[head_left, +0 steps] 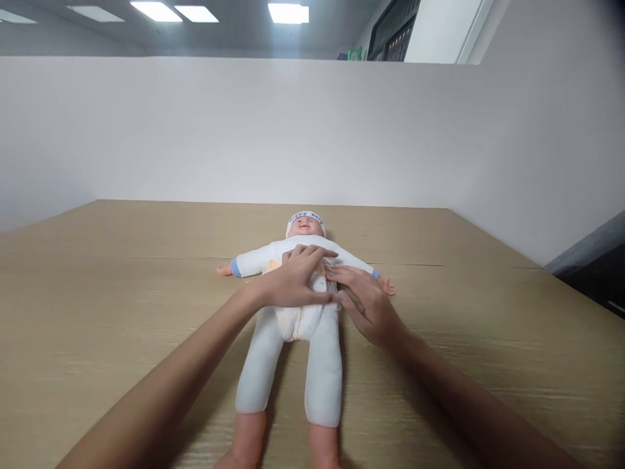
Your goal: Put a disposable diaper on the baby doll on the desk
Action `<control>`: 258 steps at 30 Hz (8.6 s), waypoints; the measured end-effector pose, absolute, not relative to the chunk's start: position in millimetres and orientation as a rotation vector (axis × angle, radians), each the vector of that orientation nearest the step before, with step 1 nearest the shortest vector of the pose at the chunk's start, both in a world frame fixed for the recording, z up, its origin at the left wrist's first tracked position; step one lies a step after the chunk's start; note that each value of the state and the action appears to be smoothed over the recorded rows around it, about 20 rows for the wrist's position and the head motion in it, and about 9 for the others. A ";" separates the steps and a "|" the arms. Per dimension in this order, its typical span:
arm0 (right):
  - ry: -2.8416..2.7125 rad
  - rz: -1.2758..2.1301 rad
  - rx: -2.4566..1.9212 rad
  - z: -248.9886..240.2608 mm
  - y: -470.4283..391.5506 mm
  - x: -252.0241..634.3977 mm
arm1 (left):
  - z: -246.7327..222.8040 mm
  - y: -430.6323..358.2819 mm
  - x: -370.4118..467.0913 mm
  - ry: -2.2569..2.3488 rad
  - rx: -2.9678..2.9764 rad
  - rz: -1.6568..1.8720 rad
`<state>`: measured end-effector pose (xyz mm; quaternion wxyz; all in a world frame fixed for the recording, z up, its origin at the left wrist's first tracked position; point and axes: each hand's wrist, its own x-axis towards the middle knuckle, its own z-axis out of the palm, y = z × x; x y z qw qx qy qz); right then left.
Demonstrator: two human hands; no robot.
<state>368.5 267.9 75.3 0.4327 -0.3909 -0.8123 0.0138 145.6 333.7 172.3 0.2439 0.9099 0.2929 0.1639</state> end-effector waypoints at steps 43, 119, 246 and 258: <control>-2.625 0.473 -0.763 159.0 344.7 264.3 | 119.4 339.2 59.0 1.055 1.478 1.050; -2.016 0.112 -1.470 71.2 183.0 294.3 | 102.2 250.7 70.8 1.069 2.263 0.797; -1.345 0.416 -1.283 54.8 274.9 344.8 | 73.4 324.3 82.7 1.093 1.585 1.361; -1.596 0.553 -1.159 51.5 311.6 352.1 | 74.2 354.4 86.8 0.958 1.632 1.203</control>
